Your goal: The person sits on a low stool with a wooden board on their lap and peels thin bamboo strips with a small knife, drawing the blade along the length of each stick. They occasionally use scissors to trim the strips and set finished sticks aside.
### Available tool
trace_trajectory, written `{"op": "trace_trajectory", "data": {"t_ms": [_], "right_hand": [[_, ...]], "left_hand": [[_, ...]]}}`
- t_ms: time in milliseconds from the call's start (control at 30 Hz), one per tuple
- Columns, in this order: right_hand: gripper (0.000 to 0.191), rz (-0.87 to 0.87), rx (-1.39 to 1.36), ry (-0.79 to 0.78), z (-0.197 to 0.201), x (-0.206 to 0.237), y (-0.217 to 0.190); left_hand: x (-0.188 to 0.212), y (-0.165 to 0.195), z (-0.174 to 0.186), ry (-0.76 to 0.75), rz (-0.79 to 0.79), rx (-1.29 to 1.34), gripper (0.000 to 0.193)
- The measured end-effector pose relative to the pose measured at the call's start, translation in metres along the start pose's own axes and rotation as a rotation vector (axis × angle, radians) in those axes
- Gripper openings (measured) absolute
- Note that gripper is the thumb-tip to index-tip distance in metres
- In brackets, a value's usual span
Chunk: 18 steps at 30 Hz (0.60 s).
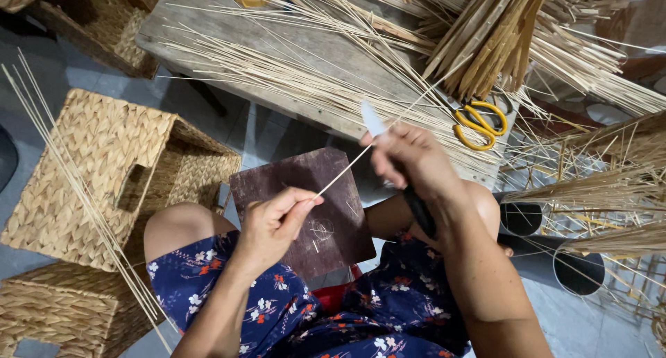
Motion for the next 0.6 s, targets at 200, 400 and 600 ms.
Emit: {"op": "trace_trajectory", "data": {"t_ms": [200, 400, 600], "right_hand": [[0.024, 0.092, -0.012, 0.064, 0.022, 0.005, -0.010], [0.026, 0.238, -0.097, 0.210, 0.054, 0.016, -0.027], [0.031, 0.334, -0.041, 0.268, 0.054, 0.032, -0.039]], "left_hand": [[0.020, -0.004, 0.015, -0.056, 0.062, -0.012, 0.015], [0.042, -0.005, 0.033, -0.045, 0.069, 0.012, 0.016], [0.050, 0.008, 0.044, 0.111, 0.043, 0.118, 0.021]]}}
Point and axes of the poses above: each hand's wrist, its own x-axis away from the middle knuckle, its own z-axis out of the back of the hand, y = z × x, the point moved 1 cm from there along -x, towards the middle knuckle, and after that the axes turned 1 degree about z, right-handed, at the moved point
